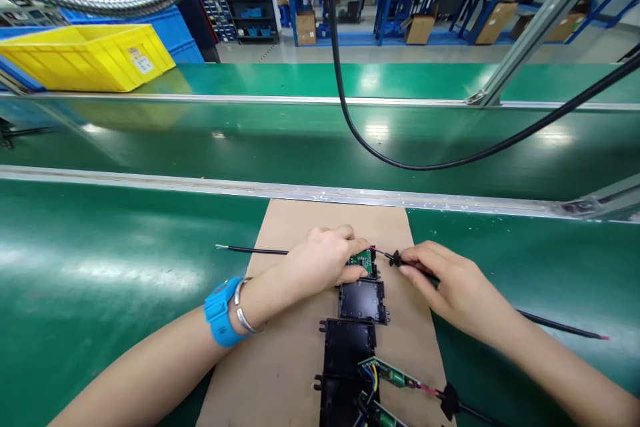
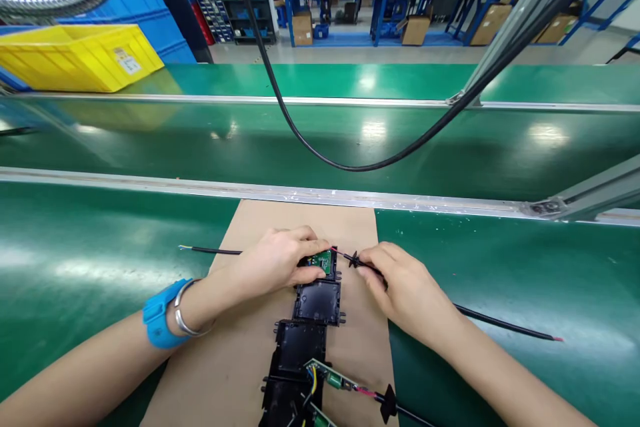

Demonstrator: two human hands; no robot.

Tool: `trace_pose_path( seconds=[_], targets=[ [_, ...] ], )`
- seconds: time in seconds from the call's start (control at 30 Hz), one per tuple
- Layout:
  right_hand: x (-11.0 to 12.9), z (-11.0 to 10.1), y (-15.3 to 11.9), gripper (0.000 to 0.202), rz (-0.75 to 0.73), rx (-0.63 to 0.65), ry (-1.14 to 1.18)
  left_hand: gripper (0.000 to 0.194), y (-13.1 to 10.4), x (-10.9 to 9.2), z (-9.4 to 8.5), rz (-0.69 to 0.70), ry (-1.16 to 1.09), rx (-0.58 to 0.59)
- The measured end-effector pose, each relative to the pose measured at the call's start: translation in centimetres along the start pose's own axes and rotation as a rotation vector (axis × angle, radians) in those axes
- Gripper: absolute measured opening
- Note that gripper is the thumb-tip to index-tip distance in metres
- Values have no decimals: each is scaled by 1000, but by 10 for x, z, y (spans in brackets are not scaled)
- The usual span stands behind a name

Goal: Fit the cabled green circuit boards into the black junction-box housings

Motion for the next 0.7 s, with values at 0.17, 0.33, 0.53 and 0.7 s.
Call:
trace_pose_path(
  seconds=[0.17, 0.33, 0.53, 0.7],
  targets=[
    [10, 10, 3, 11, -217, -126, -77, 39, 2, -1, -1, 6, 21, 3],
    [8, 26, 12, 15, -180, -8, -20, 33, 3, -2, -4, 5, 28, 16],
    [8, 19, 28, 24, -164, 193, -148, 38, 5, -1, -3, 8, 23, -3],
    [9, 19, 35, 26, -147, 315, -139, 35, 4, 0, -1, 7, 41, -25]
  ],
)
Point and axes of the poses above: each hand's wrist, its own y-axis towards the middle knuckle, its own z-axis out of the palm, x = y × z, the point moved 4 cm from there along y, towards the middle knuckle, and after that the axes turned 14 degrees about -x, right-handed, at the moved point
